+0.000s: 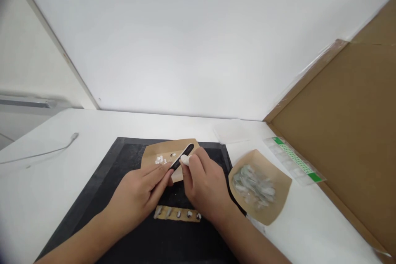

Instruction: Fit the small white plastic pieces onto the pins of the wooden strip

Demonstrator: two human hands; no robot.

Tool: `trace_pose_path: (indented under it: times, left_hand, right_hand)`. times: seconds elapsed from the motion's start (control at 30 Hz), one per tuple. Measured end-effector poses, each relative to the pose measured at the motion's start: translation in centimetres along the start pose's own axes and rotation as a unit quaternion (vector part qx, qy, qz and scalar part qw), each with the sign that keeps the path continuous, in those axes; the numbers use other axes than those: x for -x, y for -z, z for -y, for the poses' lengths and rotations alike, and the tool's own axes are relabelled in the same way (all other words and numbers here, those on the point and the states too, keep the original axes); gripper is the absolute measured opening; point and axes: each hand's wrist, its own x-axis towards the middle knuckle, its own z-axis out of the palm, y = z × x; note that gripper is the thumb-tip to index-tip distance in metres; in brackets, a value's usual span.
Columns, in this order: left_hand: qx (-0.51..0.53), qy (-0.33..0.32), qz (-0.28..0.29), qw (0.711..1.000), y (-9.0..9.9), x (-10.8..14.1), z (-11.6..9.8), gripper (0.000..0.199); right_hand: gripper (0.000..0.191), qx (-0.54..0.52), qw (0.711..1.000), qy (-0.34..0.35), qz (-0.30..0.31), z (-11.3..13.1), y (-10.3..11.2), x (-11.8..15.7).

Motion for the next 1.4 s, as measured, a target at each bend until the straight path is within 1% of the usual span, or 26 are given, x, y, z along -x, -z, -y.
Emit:
trace_pose_path:
  times: [0.13, 0.27, 0.33, 0.47, 0.57, 0.67, 0.8, 0.97, 1.13, 1.3, 1.4]
  left_hand:
    - [0.075, 0.021, 0.014, 0.997, 0.5, -0.3, -0.2, 0.032]
    - [0.134, 0.048, 0.067, 0.988, 1.5, -0.7, -0.1, 0.031]
    - [0.141, 0.038, 0.094, 0.985, 2.1, -1.0, 0.3, 0.029]
    - [0.166, -0.016, 0.144, 0.975, 2.7, -1.7, 1.7, 0.029]
    - [0.195, -0.018, 0.168, 0.966, 2.8, -1.9, 2.6, 0.031]
    - [0.194, -0.011, 0.165, 0.967, 2.6, -1.8, 2.7, 0.032]
    - [0.189, 0.010, 0.162, 0.969, 2.3, -1.5, 2.4, 0.033]
    - [0.198, 0.027, 0.142, 0.969, 1.6, -1.5, 2.3, 0.034]
    - [0.223, 0.039, 0.123, 0.966, 1.4, -1.6, 2.3, 0.035]
    - [0.210, 0.024, 0.099, 0.972, 1.7, -1.4, 2.0, 0.031]
    - [0.195, 0.010, 0.092, 0.976, 1.8, -1.4, 1.9, 0.030]
  right_hand:
    - [0.029, -0.004, 1.000, -0.012, -0.020, 0.5, -0.1, -0.1]
    - [0.029, -0.021, 0.999, -0.014, -0.031, 0.6, -0.1, -0.1]
    - [0.028, -0.027, 0.999, -0.010, -0.035, 0.3, -0.2, -0.1]
    - [0.025, -0.014, 0.999, 0.010, -0.029, 0.0, -0.4, -0.1]
    - [0.027, 0.017, 0.999, 0.028, -0.011, 0.3, -0.3, -0.2]
    - [0.027, 0.042, 0.998, 0.041, -0.001, 0.7, -0.2, -0.2]
    - [0.026, 0.059, 0.998, 0.037, -0.010, 0.7, -0.5, 0.2]
    - [0.025, 0.054, 0.998, 0.035, -0.005, 0.3, -1.2, 0.8]
    - [0.026, 0.055, 0.998, 0.042, -0.006, 0.0, -1.1, 0.6]
    - [0.026, 0.104, 0.994, 0.025, -0.035, 0.1, -0.9, -0.1]
    - [0.028, 0.097, 0.994, 0.055, -0.012, 0.3, -0.9, -0.1]
